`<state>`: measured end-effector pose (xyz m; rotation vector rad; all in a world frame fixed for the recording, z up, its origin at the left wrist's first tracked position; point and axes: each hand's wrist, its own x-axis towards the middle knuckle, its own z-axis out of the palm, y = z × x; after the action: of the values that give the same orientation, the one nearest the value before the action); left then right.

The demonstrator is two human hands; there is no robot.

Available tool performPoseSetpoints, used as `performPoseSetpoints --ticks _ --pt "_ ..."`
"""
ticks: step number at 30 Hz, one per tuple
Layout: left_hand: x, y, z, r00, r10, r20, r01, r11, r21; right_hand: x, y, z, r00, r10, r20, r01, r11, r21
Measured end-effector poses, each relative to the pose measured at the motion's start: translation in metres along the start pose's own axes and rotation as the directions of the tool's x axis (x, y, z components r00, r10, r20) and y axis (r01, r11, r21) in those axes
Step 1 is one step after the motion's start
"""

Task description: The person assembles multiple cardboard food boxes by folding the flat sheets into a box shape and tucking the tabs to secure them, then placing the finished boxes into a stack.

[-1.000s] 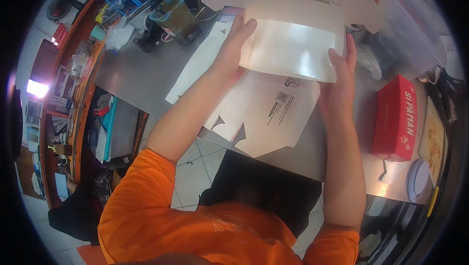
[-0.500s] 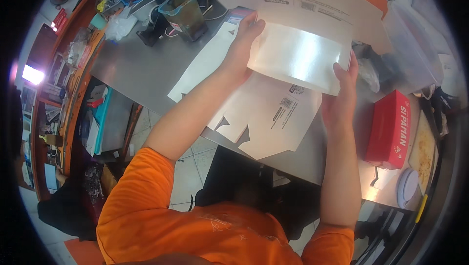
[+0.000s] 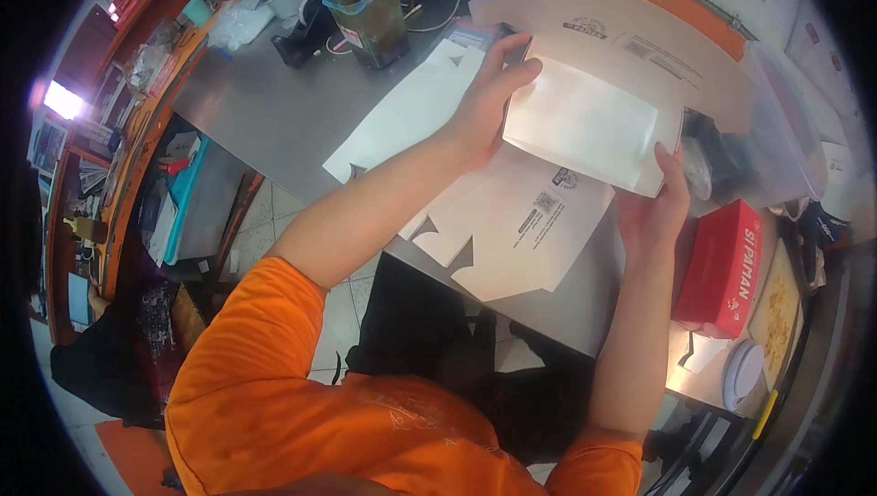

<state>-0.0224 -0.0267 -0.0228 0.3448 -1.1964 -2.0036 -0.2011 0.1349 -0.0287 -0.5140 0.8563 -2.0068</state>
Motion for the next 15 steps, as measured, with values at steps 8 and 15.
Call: performPoseSetpoints --ticks 8,15 --pt "0.006 -0.002 -0.014 1.0 0.005 -0.003 -0.005 0.997 0.075 -0.01 0.002 0.007 1.0 0.001 0.001 -0.001 1.0 0.005" --pt "0.001 0.0 -0.009 0.998 -0.064 0.001 0.064 0.997 0.047 -0.013 -0.002 0.008 0.998 0.062 0.026 -0.06 0.994 -0.093"
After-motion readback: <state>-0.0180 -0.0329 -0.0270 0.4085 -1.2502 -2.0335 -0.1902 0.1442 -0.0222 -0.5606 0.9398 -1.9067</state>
